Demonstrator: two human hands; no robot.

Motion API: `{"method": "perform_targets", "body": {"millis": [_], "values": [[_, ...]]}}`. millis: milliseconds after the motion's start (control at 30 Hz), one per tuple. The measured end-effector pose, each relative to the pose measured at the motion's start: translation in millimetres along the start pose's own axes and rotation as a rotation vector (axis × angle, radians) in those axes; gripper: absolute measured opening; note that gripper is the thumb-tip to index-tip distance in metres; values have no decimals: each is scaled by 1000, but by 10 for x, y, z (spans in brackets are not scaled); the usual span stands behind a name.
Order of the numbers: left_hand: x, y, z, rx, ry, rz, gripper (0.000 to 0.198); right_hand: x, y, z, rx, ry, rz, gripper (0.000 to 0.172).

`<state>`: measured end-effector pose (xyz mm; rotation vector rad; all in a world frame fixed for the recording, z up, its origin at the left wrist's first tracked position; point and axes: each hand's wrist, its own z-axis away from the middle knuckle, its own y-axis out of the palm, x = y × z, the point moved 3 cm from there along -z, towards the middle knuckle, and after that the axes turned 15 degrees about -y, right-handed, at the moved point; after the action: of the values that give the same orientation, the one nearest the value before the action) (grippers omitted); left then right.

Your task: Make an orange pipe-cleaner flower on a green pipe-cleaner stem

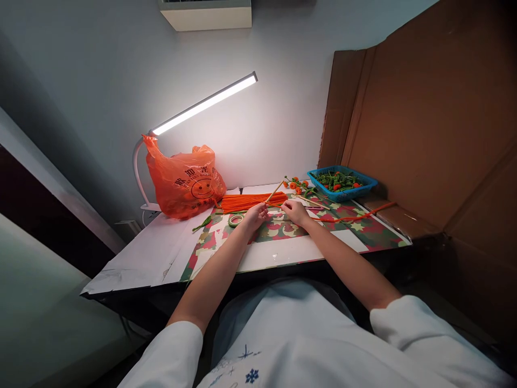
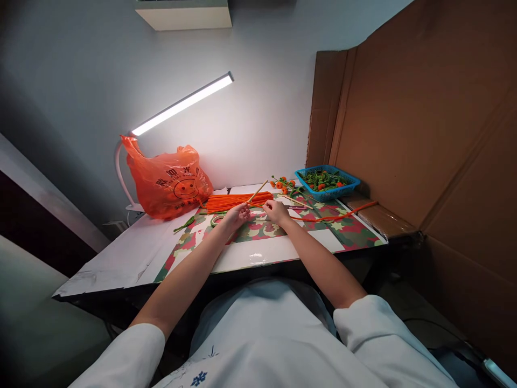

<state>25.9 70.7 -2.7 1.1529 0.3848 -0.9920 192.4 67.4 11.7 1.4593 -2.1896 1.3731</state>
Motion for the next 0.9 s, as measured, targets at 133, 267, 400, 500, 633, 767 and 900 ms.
{"method": "perform_targets", "body": {"millis": [133, 267, 400, 500, 633, 767, 900], "values": [[-25, -25, 39, -1, -8, 53, 14, 16, -13, 9, 11, 8, 39, 22], [-34, -31, 74, 23, 11, 74, 25, 30, -23, 17, 26, 33, 68, 23], [-25, -41, 32, 23, 11, 113, 22, 27, -27, 19, 47, 59, 82, 23], [-11, -62, -20, 1, -24, 121, 20, 15, -22, 16, 54, 63, 94, 22], [11, -100, -67, -21, -78, 119, 18, -6, -8, 18, 87, 89, 139, 21], [32, -128, -80, -34, -130, 114, 18, -22, 4, 27, 127, 116, 180, 22], [33, -126, -61, -39, -148, 108, 18, -40, 11, 31, 134, 107, 175, 22]]}}
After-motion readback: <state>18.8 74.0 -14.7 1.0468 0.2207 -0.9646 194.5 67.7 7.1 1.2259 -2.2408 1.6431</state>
